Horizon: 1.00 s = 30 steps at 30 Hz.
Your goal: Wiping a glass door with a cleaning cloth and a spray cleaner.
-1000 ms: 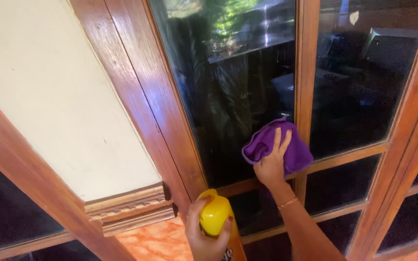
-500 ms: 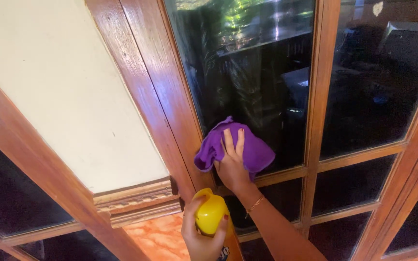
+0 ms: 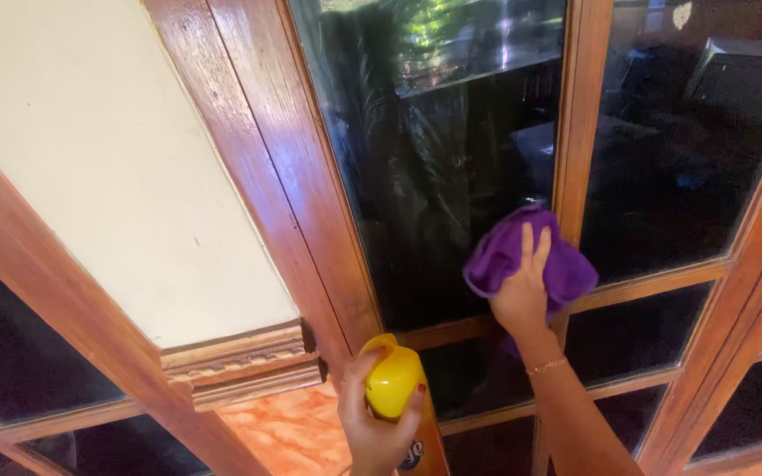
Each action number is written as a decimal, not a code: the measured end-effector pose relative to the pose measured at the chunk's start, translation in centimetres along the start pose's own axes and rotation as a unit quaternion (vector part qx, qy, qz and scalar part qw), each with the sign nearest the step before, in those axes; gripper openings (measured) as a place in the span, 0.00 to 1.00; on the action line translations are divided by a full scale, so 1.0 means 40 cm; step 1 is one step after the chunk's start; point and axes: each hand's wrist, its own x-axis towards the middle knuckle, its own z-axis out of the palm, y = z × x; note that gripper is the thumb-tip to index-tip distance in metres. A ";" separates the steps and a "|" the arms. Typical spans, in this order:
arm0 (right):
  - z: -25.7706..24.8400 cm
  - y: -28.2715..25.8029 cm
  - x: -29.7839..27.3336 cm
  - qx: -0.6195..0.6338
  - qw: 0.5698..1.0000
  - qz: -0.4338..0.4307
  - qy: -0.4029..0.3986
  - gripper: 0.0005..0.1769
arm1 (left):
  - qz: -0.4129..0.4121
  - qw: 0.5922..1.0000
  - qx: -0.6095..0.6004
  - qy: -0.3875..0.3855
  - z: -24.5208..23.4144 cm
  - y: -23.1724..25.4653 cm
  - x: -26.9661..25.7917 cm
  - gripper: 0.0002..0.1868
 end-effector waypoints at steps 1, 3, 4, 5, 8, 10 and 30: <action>-0.015 -0.007 -0.002 -0.001 0.999 0.019 -0.034 0.37 | -0.001 1.000 -0.007 -0.001 0.004 -0.001 0.002 0.29; -0.024 -0.015 -0.021 -0.004 0.997 0.040 -0.066 0.36 | -0.002 1.000 -0.016 -0.005 0.011 -0.003 0.003 0.29; -0.017 -0.018 -0.037 -0.002 0.998 0.023 -0.051 0.35 | -0.006 1.000 -0.024 -0.002 0.013 -0.006 0.001 0.29; -0.009 -0.022 -0.050 0.001 0.999 0.004 -0.036 0.35 | -0.009 0.999 -0.030 0.001 0.016 -0.009 0.000 0.30; 0.023 -0.052 -0.115 0.032 0.991 0.068 -0.109 0.38 | -0.045 0.995 -0.083 0.001 0.017 -0.023 -0.006 0.30; 0.013 -0.101 -0.121 -0.006 0.985 0.063 -0.159 0.37 | -0.048 0.997 -0.068 0.003 0.006 -0.034 -0.008 0.30; -0.128 -0.535 0.421 0.137 0.980 -0.119 -0.079 0.50 | -0.029 0.998 -0.031 0.041 -0.077 -0.081 0.019 0.31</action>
